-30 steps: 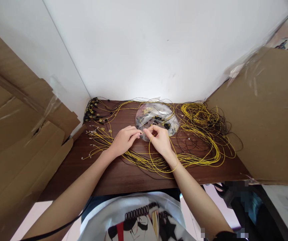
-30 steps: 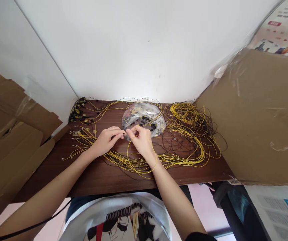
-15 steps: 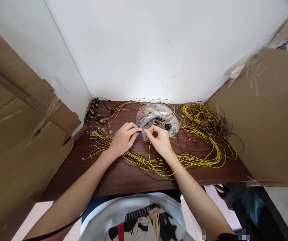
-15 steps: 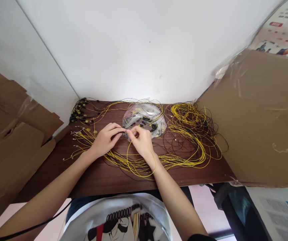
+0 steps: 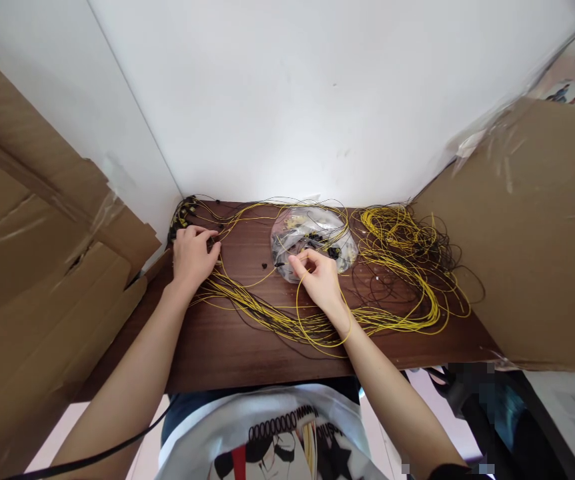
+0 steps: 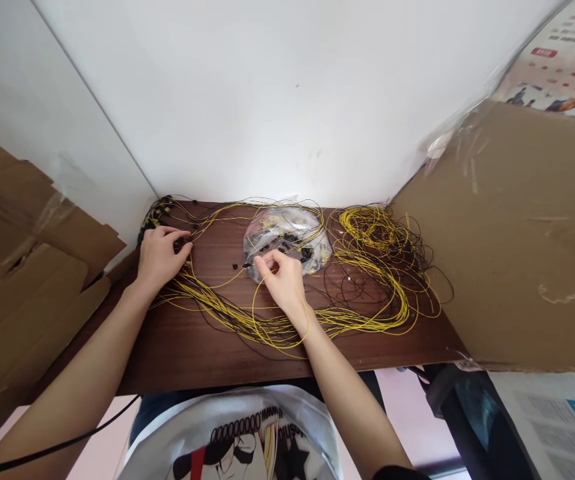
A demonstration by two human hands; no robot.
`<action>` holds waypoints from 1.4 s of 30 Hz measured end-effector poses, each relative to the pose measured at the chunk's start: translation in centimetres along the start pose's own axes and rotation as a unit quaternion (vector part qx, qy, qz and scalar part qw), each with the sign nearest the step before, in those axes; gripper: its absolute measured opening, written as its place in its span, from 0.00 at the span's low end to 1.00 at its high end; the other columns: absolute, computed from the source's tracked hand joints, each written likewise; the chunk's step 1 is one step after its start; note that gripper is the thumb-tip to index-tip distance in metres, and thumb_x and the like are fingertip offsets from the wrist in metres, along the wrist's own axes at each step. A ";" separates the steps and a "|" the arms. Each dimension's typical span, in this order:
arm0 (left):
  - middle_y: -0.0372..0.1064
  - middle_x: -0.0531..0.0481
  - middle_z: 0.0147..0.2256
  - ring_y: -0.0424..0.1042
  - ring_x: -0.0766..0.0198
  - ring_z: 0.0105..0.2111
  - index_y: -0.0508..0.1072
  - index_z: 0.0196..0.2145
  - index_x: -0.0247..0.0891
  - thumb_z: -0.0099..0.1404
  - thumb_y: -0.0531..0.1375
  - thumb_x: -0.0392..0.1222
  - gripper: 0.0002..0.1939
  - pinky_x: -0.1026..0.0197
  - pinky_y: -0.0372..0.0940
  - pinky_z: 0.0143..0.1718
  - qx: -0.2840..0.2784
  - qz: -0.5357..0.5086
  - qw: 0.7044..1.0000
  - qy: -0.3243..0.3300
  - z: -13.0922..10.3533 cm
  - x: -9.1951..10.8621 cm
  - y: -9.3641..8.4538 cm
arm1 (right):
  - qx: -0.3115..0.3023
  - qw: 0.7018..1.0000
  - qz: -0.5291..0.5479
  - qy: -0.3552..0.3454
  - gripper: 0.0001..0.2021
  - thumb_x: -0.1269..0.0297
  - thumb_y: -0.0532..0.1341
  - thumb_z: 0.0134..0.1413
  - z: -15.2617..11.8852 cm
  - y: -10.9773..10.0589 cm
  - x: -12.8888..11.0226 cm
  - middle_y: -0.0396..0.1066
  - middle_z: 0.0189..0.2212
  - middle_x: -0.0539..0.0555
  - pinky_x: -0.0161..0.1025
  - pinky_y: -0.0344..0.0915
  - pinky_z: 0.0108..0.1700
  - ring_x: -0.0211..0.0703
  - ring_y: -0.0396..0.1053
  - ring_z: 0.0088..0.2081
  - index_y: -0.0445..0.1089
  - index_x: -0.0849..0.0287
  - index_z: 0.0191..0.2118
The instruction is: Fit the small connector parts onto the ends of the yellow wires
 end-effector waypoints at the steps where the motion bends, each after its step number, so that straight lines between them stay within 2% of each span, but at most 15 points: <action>1: 0.66 0.41 0.41 0.60 0.48 0.44 0.75 0.41 0.36 0.59 0.55 0.42 0.15 0.47 0.59 0.46 -0.001 0.007 1.000 -0.003 0.1 -0.4 0.0 | -0.001 1.000 -0.002 0.001 0.13 0.57 0.57 0.55 0.0 0.0 0.0 0.69 0.20 0.49 0.33 0.58 0.27 0.36 0.63 0.22 0.69 0.60 0.26; 12: 0.69 0.42 0.40 0.61 0.49 0.43 0.73 0.43 0.37 0.59 0.52 0.39 0.16 0.49 0.59 0.45 0.012 0.026 1.000 -0.003 0.4 -1.1 -0.2 | 0.007 1.000 -0.002 0.000 0.13 0.57 0.57 0.55 0.0 -0.1 0.1 0.68 0.20 0.48 0.33 0.58 0.28 0.37 0.64 0.22 0.68 0.60 0.26; 17: 0.68 0.40 0.41 0.61 0.49 0.44 0.72 0.45 0.34 0.59 0.52 0.38 0.17 0.49 0.58 0.47 0.001 0.006 1.000 -0.014 0.5 -1.3 -0.1 | 0.046 0.998 0.028 0.012 0.14 0.56 0.56 0.56 0.0 -1.0 0.2 0.67 0.18 0.48 0.34 0.60 0.29 0.37 0.65 0.22 0.66 0.59 0.26; 22: 0.68 0.40 0.40 0.62 0.49 0.44 0.73 0.43 0.33 0.59 0.51 0.35 0.17 0.50 0.58 0.48 0.002 -0.007 1.000 -0.015 0.5 -1.5 -0.1 | 0.098 0.992 0.070 0.036 0.14 0.54 0.56 0.55 -0.1 -2.0 0.9 0.63 0.16 0.47 0.33 0.58 0.25 0.37 0.62 0.20 0.64 0.58 0.26; 27: 0.69 0.41 0.39 0.62 0.50 0.43 0.74 0.42 0.34 0.58 0.50 0.33 0.18 0.50 0.59 0.47 0.004 -0.005 1.000 -0.015 0.5 -1.6 0.0 | 0.168 0.974 0.147 0.037 0.15 0.52 0.54 0.57 -0.2 -3.4 1.3 0.61 0.15 0.45 0.33 0.57 0.24 0.35 0.59 0.18 0.58 0.56 0.26; 36: 0.68 0.41 0.38 0.63 0.50 0.43 0.75 0.40 0.36 0.58 0.51 0.36 0.16 0.50 0.59 0.46 0.007 0.012 1.000 -0.011 0.5 -1.8 0.2 | 0.218 0.928 0.302 0.002 0.15 0.54 0.50 0.61 -0.3 -4.3 1.3 0.58 0.13 0.43 0.31 0.57 0.22 0.33 0.57 0.16 0.55 0.56 0.26; 42: 0.68 0.42 0.38 0.63 0.50 0.41 0.76 0.38 0.37 0.58 0.51 0.36 0.16 0.50 0.60 0.45 0.013 0.013 1.000 -0.005 0.5 -1.8 0.2 | 0.256 0.905 0.340 -0.008 0.18 0.52 0.52 0.59 -0.5 -5.1 1.6 0.53 0.15 0.42 0.30 0.55 0.18 0.31 0.55 0.15 0.54 0.57 0.23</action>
Point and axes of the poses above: each hand's wrist, its own z-axis towards the middle knuckle, its own y-axis out of the palm, x = y × z, the point moved 10 cm from there along z, towards the middle knuckle
